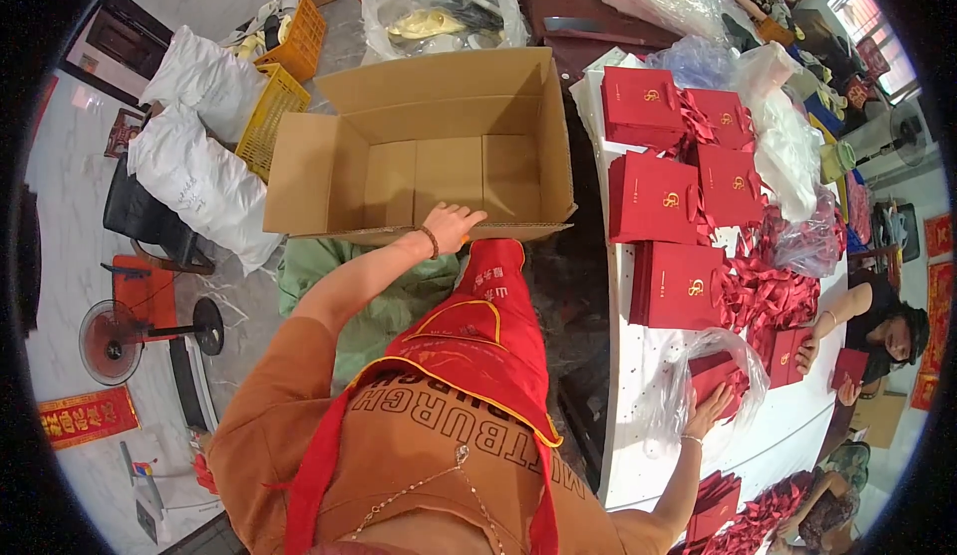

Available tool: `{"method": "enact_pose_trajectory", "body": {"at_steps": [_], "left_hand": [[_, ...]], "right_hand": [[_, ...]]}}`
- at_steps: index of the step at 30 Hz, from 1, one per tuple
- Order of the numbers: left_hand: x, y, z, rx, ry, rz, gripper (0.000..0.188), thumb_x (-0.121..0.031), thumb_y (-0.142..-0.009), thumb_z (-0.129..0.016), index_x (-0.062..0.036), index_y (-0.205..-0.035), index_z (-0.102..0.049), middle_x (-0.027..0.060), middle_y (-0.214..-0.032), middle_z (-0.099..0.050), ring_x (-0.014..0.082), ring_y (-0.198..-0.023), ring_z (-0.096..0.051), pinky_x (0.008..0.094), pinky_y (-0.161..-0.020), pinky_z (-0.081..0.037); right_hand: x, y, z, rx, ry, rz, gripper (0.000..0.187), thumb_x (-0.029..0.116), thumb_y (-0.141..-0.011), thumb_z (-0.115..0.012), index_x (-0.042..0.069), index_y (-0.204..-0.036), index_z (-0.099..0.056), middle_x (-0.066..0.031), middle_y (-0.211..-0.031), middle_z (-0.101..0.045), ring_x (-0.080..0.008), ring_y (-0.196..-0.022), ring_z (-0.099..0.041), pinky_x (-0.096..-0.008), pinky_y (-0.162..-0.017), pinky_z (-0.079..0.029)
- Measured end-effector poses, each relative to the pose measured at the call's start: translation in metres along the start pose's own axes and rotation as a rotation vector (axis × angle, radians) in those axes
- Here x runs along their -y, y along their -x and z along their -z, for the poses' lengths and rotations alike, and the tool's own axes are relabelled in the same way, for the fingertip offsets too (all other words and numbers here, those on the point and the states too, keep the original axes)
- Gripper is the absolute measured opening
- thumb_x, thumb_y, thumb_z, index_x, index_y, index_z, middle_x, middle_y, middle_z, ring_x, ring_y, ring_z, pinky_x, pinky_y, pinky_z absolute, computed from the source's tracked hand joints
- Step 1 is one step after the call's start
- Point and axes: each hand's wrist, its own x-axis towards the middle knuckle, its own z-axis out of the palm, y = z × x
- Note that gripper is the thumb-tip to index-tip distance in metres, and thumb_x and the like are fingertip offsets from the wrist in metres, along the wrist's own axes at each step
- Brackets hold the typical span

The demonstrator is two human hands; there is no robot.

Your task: Packing red envelopes or folders into plastic bags and then into a cardboard box.

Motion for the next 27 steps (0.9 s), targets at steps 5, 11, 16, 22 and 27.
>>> {"method": "enact_pose_trajectory", "body": {"at_steps": [5, 11, 16, 22, 27], "left_hand": [[-0.017, -0.001, 0.012, -0.152, -0.017, -0.045, 0.054, -0.01, -0.069, -0.061, -0.0135, -0.12, -0.043, 0.0086, -0.099, -0.052, 0.0238, -0.095, -0.048, 0.0379, -0.08, -0.032], [-0.056, -0.026, 0.011, -0.23, 0.065, -0.217, 0.039, -0.012, -0.07, -0.059, -0.0118, -0.108, -0.051, 0.0065, -0.096, -0.051, 0.0231, -0.093, -0.047, 0.0372, -0.079, -0.031], [-0.101, -0.031, 0.015, -0.495, 0.093, -0.375, 0.02, -0.012, -0.069, -0.057, -0.0109, -0.089, -0.057, 0.0048, -0.09, -0.051, 0.022, -0.092, -0.046, 0.0392, -0.08, -0.031], [-0.168, -0.027, 0.004, -0.356, 0.32, -0.526, 0.017, -0.011, -0.07, -0.055, -0.0126, -0.086, -0.058, 0.0018, -0.079, -0.055, 0.0185, -0.082, -0.051, 0.0349, -0.077, -0.031], [-0.294, -0.048, 0.034, -0.276, 0.628, -0.839, 0.017, -0.006, -0.07, -0.054, -0.0081, -0.086, -0.059, 0.005, -0.073, -0.058, 0.0202, -0.073, -0.055, 0.0314, -0.069, -0.039]], "right_hand": [[-0.006, 0.005, 0.001, 0.003, 0.006, 0.007, 0.072, 0.046, -0.083, -0.045, 0.01, -0.137, -0.013, -0.0115, -0.143, -0.009, -0.0304, -0.132, -0.006, -0.0426, -0.106, -0.009], [0.003, 0.0, 0.01, -0.052, -0.05, 0.131, 0.067, 0.038, -0.083, -0.05, 0.005, -0.135, -0.021, -0.0182, -0.14, -0.016, -0.0354, -0.129, -0.012, -0.0442, -0.105, -0.013], [0.02, -0.005, 0.019, -0.057, -0.077, 0.097, 0.067, 0.037, -0.082, -0.052, 0.01, -0.136, -0.021, -0.0147, -0.141, -0.015, -0.033, -0.13, -0.011, -0.0425, -0.105, -0.013], [0.021, -0.003, 0.025, -0.029, -0.105, 0.041, 0.07, 0.041, -0.081, -0.052, 0.009, -0.135, -0.021, -0.0146, -0.141, -0.015, -0.0331, -0.13, -0.011, -0.0425, -0.105, -0.014], [0.031, 0.001, 0.038, -0.078, -0.098, 0.012, 0.072, 0.047, -0.077, -0.056, 0.002, -0.128, -0.033, -0.0194, -0.136, -0.026, -0.0343, -0.126, -0.021, -0.0408, -0.103, -0.018]]}}
